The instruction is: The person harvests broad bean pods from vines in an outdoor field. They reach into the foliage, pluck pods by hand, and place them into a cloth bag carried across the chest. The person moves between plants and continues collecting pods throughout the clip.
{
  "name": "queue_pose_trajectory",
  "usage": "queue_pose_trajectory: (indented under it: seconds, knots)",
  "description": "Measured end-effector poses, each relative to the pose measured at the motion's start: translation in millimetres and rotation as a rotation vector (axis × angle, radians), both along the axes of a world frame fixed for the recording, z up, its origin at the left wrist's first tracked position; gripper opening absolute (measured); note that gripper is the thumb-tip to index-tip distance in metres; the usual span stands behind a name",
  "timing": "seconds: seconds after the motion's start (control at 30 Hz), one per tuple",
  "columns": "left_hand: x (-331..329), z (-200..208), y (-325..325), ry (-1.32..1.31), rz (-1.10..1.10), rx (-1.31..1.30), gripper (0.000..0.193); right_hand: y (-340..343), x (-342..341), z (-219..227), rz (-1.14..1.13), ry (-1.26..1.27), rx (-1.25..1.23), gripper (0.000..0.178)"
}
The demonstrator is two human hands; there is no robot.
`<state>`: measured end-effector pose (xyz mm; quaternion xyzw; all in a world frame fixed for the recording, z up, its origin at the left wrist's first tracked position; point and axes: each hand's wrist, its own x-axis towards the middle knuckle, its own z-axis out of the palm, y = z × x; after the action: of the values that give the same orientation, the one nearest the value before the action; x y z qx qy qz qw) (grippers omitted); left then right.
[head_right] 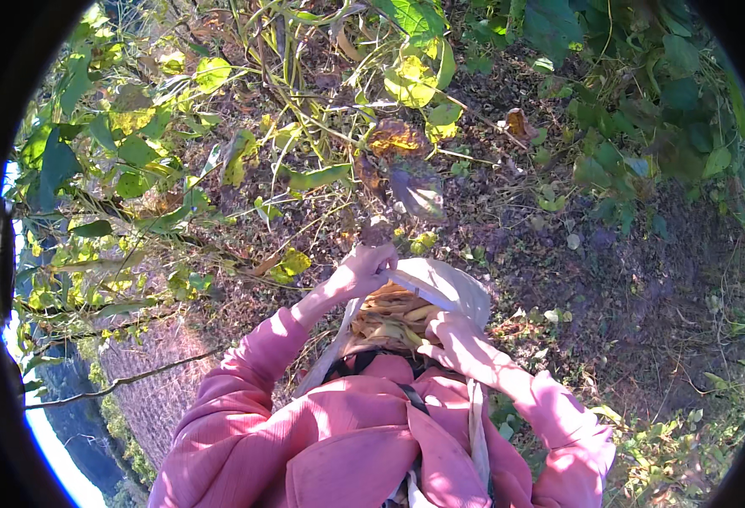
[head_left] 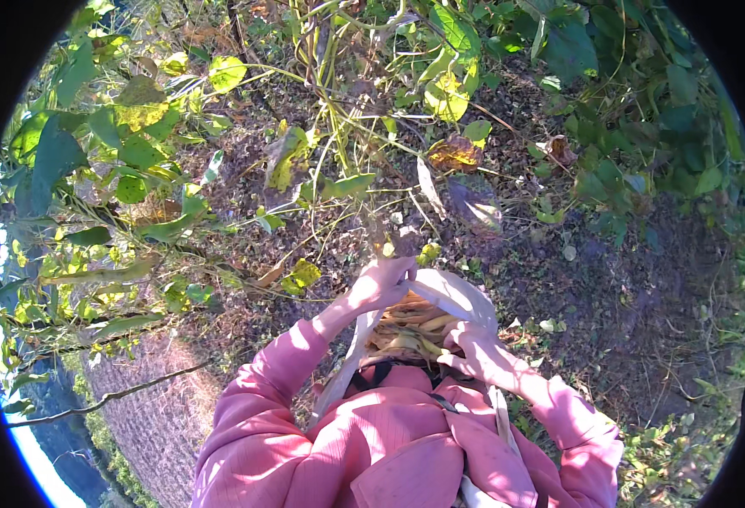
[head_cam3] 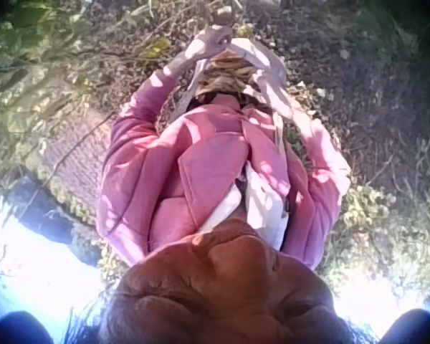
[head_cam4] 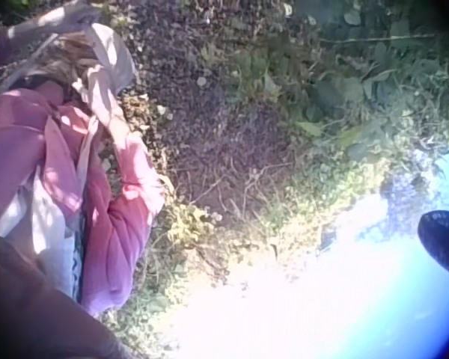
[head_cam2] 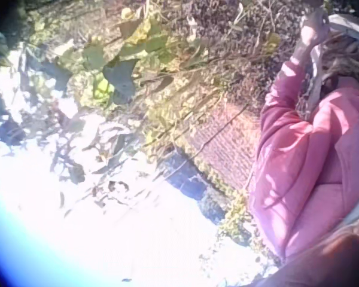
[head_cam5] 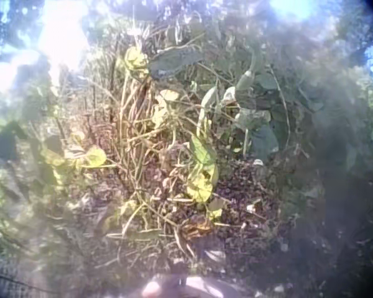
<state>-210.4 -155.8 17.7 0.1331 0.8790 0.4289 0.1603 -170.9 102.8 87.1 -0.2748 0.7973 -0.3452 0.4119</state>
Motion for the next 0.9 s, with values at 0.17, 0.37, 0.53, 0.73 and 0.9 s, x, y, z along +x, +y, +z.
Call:
queue_pose_trajectory:
  seconds: [0.17, 0.37, 0.53, 0.73, 0.9]
  knots:
    - [0, 3, -15, 0.104, 0.002, -0.073, 0.014, -16, 7, 20, 0.137, 0.321, 0.094, 0.060]
    - [-2, -1, -11, 0.162, -0.044, -0.052, 0.015, -37, -6, 29, 0.315, 0.471, -0.072, 0.040]
    - [-21, 6, -14, 0.157, -0.132, -0.073, 0.024, -87, -11, -12, 0.300, 0.739, -0.097, 0.035]
    - [-17, 26, -15, 0.427, -0.144, -0.294, 0.063, -99, 7, -44, 0.339, 0.481, 0.395, 0.030]
    - [-11, 23, -12, 0.389, -0.080, -0.266, 0.021, -115, -24, -55, 0.202, 0.631, 0.242, 0.021]
